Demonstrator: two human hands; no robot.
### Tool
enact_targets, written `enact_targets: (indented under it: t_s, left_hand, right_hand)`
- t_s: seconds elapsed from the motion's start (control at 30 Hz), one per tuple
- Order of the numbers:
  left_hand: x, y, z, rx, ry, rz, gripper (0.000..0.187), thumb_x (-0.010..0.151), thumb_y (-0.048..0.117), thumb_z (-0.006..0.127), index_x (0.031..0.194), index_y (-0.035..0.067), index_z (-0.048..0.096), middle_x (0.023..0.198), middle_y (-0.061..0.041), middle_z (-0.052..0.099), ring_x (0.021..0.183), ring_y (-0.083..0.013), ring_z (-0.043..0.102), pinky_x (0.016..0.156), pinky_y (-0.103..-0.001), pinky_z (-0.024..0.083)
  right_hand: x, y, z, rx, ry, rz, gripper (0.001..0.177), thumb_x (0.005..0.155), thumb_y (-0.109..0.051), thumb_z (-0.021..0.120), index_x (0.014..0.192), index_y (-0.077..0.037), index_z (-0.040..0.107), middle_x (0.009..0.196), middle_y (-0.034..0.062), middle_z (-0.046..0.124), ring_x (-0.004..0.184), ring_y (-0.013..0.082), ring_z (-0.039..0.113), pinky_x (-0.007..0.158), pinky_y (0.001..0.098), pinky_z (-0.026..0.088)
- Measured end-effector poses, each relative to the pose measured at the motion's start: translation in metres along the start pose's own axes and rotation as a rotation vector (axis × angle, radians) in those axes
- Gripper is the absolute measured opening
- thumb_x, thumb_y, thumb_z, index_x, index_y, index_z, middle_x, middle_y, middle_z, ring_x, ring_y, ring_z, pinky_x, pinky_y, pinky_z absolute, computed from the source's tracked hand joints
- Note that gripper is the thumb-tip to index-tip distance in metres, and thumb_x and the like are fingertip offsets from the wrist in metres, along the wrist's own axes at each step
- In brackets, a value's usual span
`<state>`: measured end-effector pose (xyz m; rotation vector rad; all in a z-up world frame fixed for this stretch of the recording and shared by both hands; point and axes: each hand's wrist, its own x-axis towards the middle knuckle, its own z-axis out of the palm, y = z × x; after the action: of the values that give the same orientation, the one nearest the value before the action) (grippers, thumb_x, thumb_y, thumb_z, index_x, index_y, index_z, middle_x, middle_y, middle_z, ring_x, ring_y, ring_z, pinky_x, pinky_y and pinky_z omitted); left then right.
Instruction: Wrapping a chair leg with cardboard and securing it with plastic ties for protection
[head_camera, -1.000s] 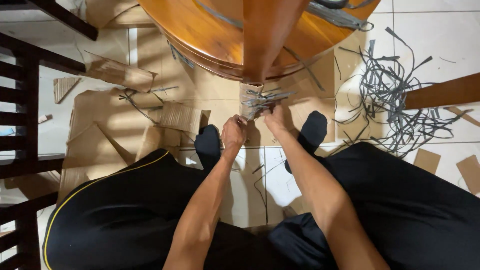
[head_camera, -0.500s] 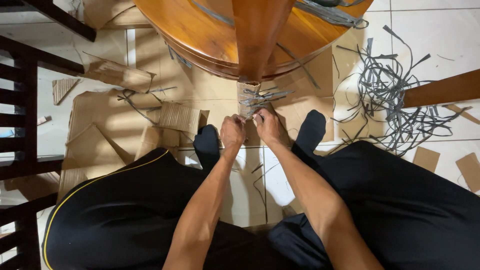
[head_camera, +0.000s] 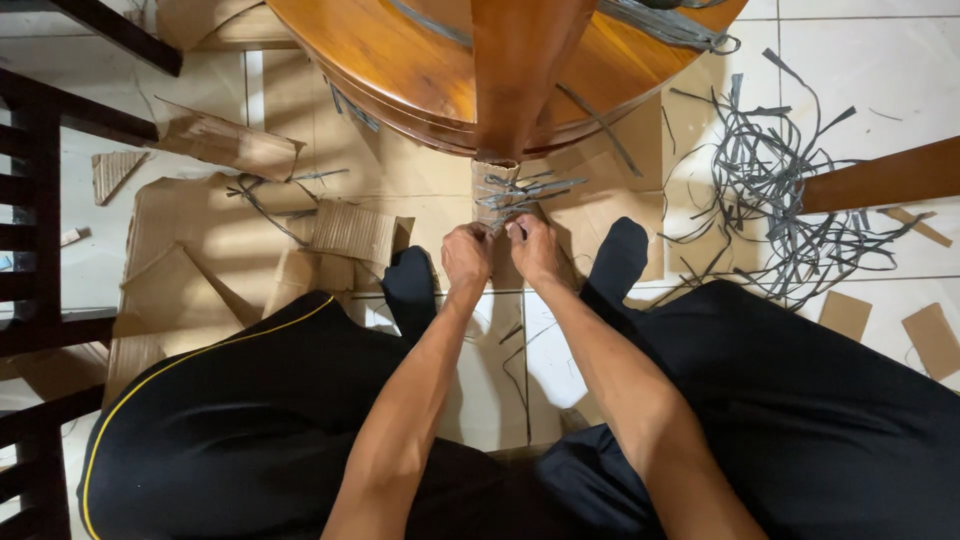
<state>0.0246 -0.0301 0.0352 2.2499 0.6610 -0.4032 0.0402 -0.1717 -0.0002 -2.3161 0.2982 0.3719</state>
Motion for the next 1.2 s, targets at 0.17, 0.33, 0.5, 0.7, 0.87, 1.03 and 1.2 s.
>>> enact_targets:
  t_s: [0.17,0.33,0.5,0.7,0.87,1.03,1.2]
  left_hand:
    - [0.000,0.004,0.003,-0.132,-0.008,-0.124,0.011,0.089,0.032,0.072,0.093,0.027,0.081,0.096,-0.012,0.078,0.104,-0.0375,0.072,0.091,-0.046,0.058]
    - [0.029,-0.029,0.051,-0.233,-0.022,-0.241,0.012,0.084,0.039,0.075,0.093,0.033,0.081,0.096,-0.008,0.078,0.106,-0.0343,0.072,0.091,-0.045,0.059]
    - [0.036,-0.036,0.071,-0.362,-0.051,-0.362,0.011,0.079,0.043,0.082,0.089,0.040,0.081,0.098,-0.007,0.078,0.107,-0.0329,0.071,0.093,-0.041,0.058]
    - [0.029,-0.028,0.061,-0.429,-0.096,-0.437,0.013,0.081,0.037,0.083,0.093,0.034,0.082,0.101,-0.011,0.078,0.104,-0.0334,0.072,0.089,-0.040,0.060]
    - [0.050,-0.047,0.078,-0.878,-0.158,-0.502,0.009,0.087,0.012,0.069,0.091,0.011,0.077,0.067,-0.012,0.068,0.047,-0.0214,0.062,0.033,-0.028,0.050]
    - [0.035,-0.029,0.054,-0.934,-0.226,-0.523,0.013,0.087,0.017,0.073,0.094,0.006,0.075,0.066,-0.013,0.065,0.044,-0.0209,0.059,0.035,-0.028,0.049]
    - [0.032,-0.035,0.046,-0.910,-0.252,-0.543,0.023,0.086,0.021,0.076,0.090,-0.001,0.070,0.066,-0.014,0.064,0.045,-0.0190,0.059,0.038,-0.028,0.050]
  right_hand:
    - [-0.020,-0.026,-0.007,0.115,0.128,0.137,0.018,0.092,-0.034,0.068,0.104,-0.022,0.075,0.102,0.0073,0.078,0.109,0.0318,0.070,0.095,0.0474,0.056]
    - [-0.026,-0.008,0.028,0.297,0.271,0.174,0.013,0.089,-0.024,0.066,0.093,-0.017,0.077,0.083,0.0063,0.077,0.100,0.0275,0.072,0.091,0.0425,0.055]
    - [-0.027,0.014,0.064,0.431,0.193,0.357,0.023,0.091,-0.039,0.068,0.103,-0.024,0.079,0.099,0.0020,0.078,0.103,0.0240,0.071,0.092,0.0404,0.055]
    - [-0.034,0.009,0.066,0.539,0.180,0.500,0.023,0.089,-0.038,0.075,0.106,-0.023,0.080,0.086,0.0074,0.076,0.068,0.0181,0.075,0.051,0.0285,0.057]
    - [-0.038,0.003,0.055,0.670,0.131,0.533,0.026,0.092,-0.032,0.072,0.113,-0.016,0.075,0.089,0.0063,0.071,0.067,0.0159,0.072,0.050,0.0245,0.053]
    - [-0.046,-0.009,0.043,0.791,0.080,0.563,0.030,0.094,-0.026,0.070,0.119,-0.011,0.070,0.092,0.0053,0.065,0.067,0.0138,0.069,0.049,0.0209,0.050]
    - [-0.054,-0.022,0.038,0.907,0.018,0.590,0.033,0.097,-0.021,0.068,0.126,-0.005,0.065,0.095,0.0044,0.060,0.067,0.0118,0.066,0.049,0.0173,0.046]
